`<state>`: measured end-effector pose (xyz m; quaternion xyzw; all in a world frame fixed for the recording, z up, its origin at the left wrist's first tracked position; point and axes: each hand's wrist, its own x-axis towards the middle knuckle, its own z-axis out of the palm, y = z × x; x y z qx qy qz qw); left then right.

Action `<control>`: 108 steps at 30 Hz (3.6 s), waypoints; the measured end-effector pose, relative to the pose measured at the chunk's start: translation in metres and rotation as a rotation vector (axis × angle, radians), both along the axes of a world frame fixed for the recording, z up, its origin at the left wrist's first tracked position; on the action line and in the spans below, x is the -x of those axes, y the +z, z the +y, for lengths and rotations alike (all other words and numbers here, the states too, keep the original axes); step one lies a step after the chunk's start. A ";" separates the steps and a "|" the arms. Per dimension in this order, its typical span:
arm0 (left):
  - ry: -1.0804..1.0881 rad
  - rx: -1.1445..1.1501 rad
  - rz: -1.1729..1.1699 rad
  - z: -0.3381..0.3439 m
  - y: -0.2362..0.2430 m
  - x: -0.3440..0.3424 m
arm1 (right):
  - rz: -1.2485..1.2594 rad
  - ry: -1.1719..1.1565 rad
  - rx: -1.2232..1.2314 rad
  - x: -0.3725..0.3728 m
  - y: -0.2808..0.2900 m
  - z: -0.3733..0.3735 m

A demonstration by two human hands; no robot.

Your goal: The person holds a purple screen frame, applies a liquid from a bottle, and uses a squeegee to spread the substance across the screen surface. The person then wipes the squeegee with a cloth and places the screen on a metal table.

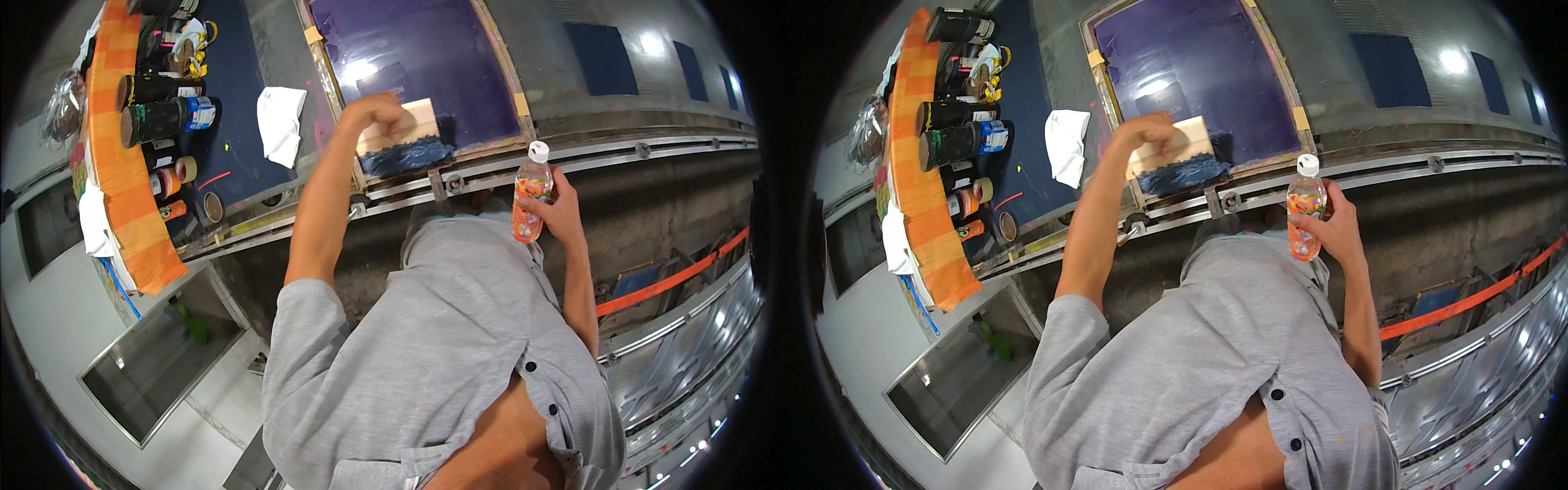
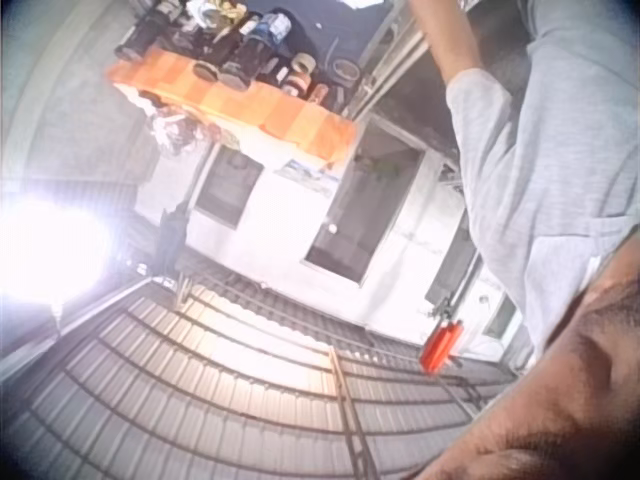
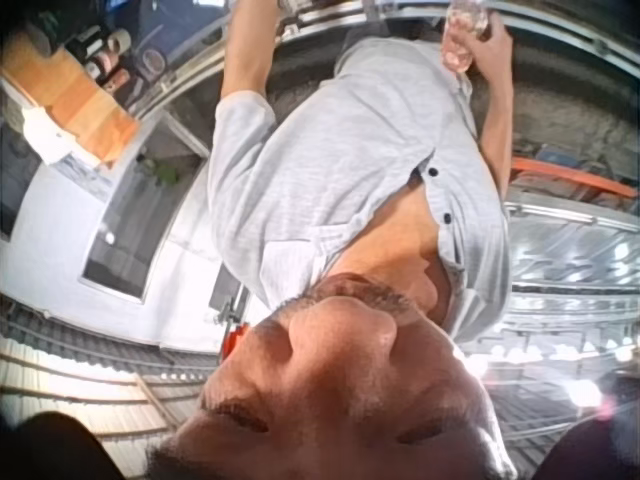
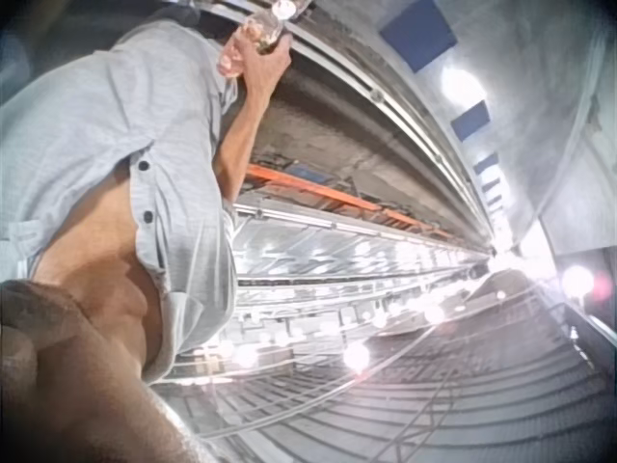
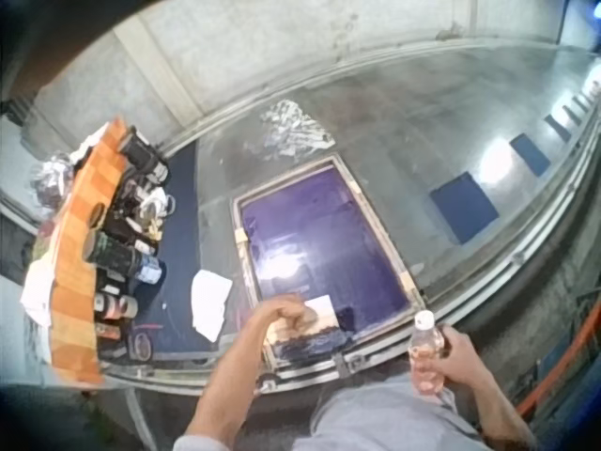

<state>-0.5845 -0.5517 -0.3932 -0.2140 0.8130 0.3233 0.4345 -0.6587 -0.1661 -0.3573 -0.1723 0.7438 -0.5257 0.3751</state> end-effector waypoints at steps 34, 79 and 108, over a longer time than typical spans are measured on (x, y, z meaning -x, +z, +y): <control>0.131 0.493 0.923 0.096 -0.006 -0.078 | 0.099 -0.037 -0.014 0.007 -0.009 0.003; 0.250 0.349 0.328 0.035 0.003 -0.019 | 0.122 -0.081 -0.027 0.000 -0.002 0.000; 0.056 0.368 0.304 -0.006 -0.022 -0.033 | 0.211 -0.039 -0.005 0.009 0.000 -0.007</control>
